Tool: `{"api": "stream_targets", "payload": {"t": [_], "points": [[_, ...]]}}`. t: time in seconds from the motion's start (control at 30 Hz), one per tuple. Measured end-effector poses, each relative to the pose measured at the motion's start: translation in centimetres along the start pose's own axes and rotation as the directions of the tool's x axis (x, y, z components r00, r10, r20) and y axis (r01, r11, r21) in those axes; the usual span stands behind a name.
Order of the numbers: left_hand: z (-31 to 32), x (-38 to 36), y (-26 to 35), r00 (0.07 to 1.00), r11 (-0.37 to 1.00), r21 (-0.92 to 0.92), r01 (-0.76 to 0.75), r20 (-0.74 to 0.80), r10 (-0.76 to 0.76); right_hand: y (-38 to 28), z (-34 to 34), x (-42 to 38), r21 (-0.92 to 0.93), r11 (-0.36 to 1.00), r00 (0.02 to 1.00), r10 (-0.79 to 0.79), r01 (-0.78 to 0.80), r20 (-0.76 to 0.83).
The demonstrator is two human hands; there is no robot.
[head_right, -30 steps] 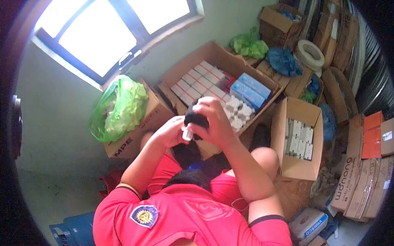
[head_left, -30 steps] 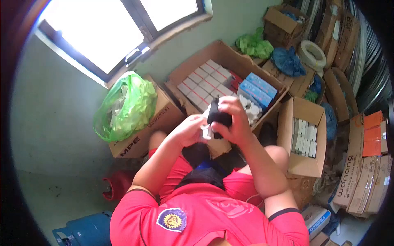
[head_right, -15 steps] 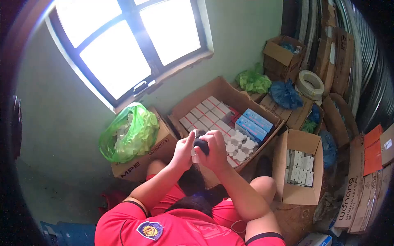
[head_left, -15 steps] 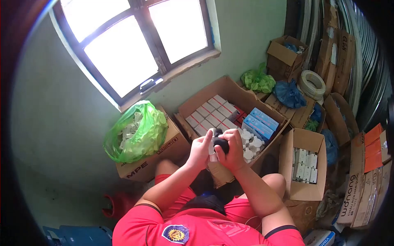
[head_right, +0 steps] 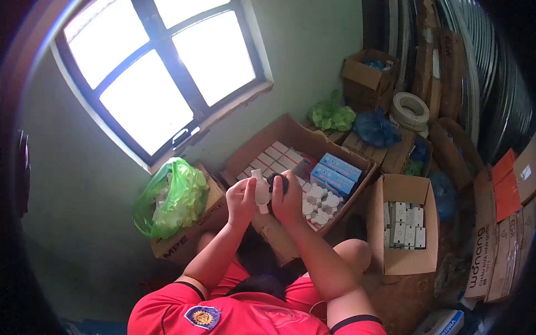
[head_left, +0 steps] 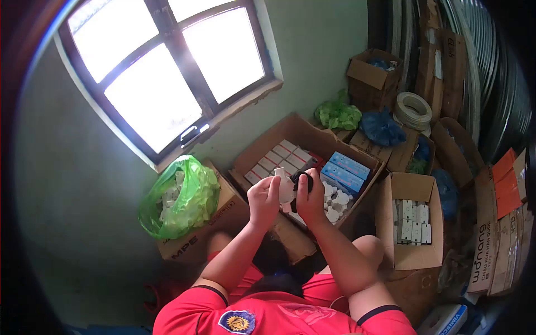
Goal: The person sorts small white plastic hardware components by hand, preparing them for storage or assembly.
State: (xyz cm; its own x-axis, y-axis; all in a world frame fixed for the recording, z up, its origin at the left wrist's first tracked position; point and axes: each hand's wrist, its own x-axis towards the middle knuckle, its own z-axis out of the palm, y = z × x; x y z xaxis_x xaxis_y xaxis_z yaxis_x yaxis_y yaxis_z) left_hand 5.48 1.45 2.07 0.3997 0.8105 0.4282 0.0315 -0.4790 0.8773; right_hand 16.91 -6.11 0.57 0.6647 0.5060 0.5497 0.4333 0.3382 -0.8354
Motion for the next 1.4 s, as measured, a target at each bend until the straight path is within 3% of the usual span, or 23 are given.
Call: {"api": "stream_targets", "payload": {"t": [0.07,0.17,0.3,0.33,0.43,0.47,0.57,0.67,0.8,0.87,0.9,0.93,0.97,1.0,1.03,1.07,1.13,1.17,1.2,1.27,1.3,1.33,1.4], "points": [[-0.4,0.8,1.2,0.972,0.953,0.193,-0.234,0.035,0.231,0.3,-0.3,0.4,0.048,0.996,0.997,0.076,-0.077,0.028],[-0.1,1.8,2.3,0.903,0.859,0.278,-0.430,0.146,0.405,1.1,-0.8,0.3,0.091,0.980,0.984,0.181,-0.180,-0.003],[0.8,2.3,1.9,0.843,0.809,0.265,-0.525,0.293,0.452,5.4,-0.7,-0.1,0.230,0.862,0.886,0.463,-0.452,0.007],[1.0,2.4,1.8,0.815,0.775,0.281,-0.566,0.334,0.474,2.6,-1.9,0.3,0.424,0.647,0.749,0.649,-0.634,0.129],[1.8,2.8,2.2,0.620,0.554,0.295,-0.778,0.503,0.603,7.7,-3.3,-0.6,0.501,0.170,0.514,0.489,-0.849,0.705],[1.8,3.1,2.7,0.585,0.516,0.310,-0.799,0.599,0.547,7.9,-4.0,-1.2,0.493,0.251,0.554,0.380,-0.833,0.741],[1.0,4.1,3.4,0.438,0.447,0.201,-0.872,0.728,0.528,3.4,-4.2,-0.7,0.487,-0.096,0.367,0.536,-0.868,0.760],[0.9,3.4,3.5,0.506,0.518,0.201,-0.832,0.658,0.557,3.7,-4.5,-0.1,0.533,0.132,0.506,0.560,-0.836,0.656],[2.4,2.7,2.1,0.819,0.833,0.168,-0.527,0.363,0.445,6.4,-3.5,-0.6,0.564,0.583,0.784,0.585,-0.585,0.209],[3.4,1.4,1.0,0.957,0.985,0.000,-0.170,0.238,0.166,4.9,-4.4,0.1,0.314,0.864,0.918,0.389,-0.394,0.081],[3.9,0.5,0.3,0.981,0.994,-0.104,0.021,0.193,-0.001,3.6,-4.8,0.4,0.161,0.949,0.962,0.268,-0.273,0.049],[4.3,-0.2,-0.2,0.946,0.889,-0.363,0.279,0.265,-0.189,1.9,-4.9,0.7,0.094,0.972,0.977,0.214,-0.215,0.018],[4.4,-0.6,-1.6,0.915,0.829,-0.412,0.378,0.303,-0.267,1.2,-5.2,0.9,0.037,0.984,0.984,0.171,-0.172,0.048],[4.5,-1.0,-2.1,0.823,0.674,-0.474,0.566,0.379,-0.424,0.6,-5.4,0.8,-0.017,0.991,0.988,0.131,-0.130,0.079],[4.5,-1.5,-2.6,0.693,0.477,-0.506,0.719,0.468,-0.548,0.3,-5.4,0.6,-0.069,0.994,0.989,0.097,-0.089,0.111],[4.2,-1.9,-3.2,0.625,0.392,-0.492,0.777,0.535,-0.568,0.3,-5.6,0.8,-0.120,0.992,0.988,-0.028,0.046,0.151],[3.2,-2.7,-3.6,0.475,0.211,-0.441,0.872,0.659,-0.583,1.4,-5.8,0.6,0.080,0.996,0.986,0.029,-0.042,0.165],[2.7,-2.8,-3.9,0.568,0.233,-0.548,0.803,0.587,-0.576,2.4,-5.8,0.4,0.181,0.980,0.984,0.056,-0.087,0.170],[2.2,-2.6,-3.2,0.652,0.256,-0.644,0.721,0.506,-0.565,3.8,-5.8,0.2,0.422,0.894,0.989,0.128,-0.149,0.079],[0.9,-1.6,-0.8,0.810,0.356,-0.776,0.521,0.318,-0.493,1.8,-6.5,0.6,0.834,0.429,0.924,0.307,-0.347,0.227],[0.5,-1.0,-0.7,0.865,0.399,-0.811,0.428,0.238,-0.442,1.1,-6.7,0.8,0.912,0.112,0.875,0.347,-0.395,0.336],[0.5,-0.4,-0.5,0.885,0.407,-0.836,0.368,0.179,-0.431,1.0,-6.3,0.8,0.923,-0.018,0.873,0.318,-0.383,0.369],[1.2,-0.4,-0.9,0.925,0.504,-0.816,0.284,0.097,-0.366,0.8,-4.6,-0.3,0.866,-0.002,0.816,0.335,-0.500,0.472]]}}
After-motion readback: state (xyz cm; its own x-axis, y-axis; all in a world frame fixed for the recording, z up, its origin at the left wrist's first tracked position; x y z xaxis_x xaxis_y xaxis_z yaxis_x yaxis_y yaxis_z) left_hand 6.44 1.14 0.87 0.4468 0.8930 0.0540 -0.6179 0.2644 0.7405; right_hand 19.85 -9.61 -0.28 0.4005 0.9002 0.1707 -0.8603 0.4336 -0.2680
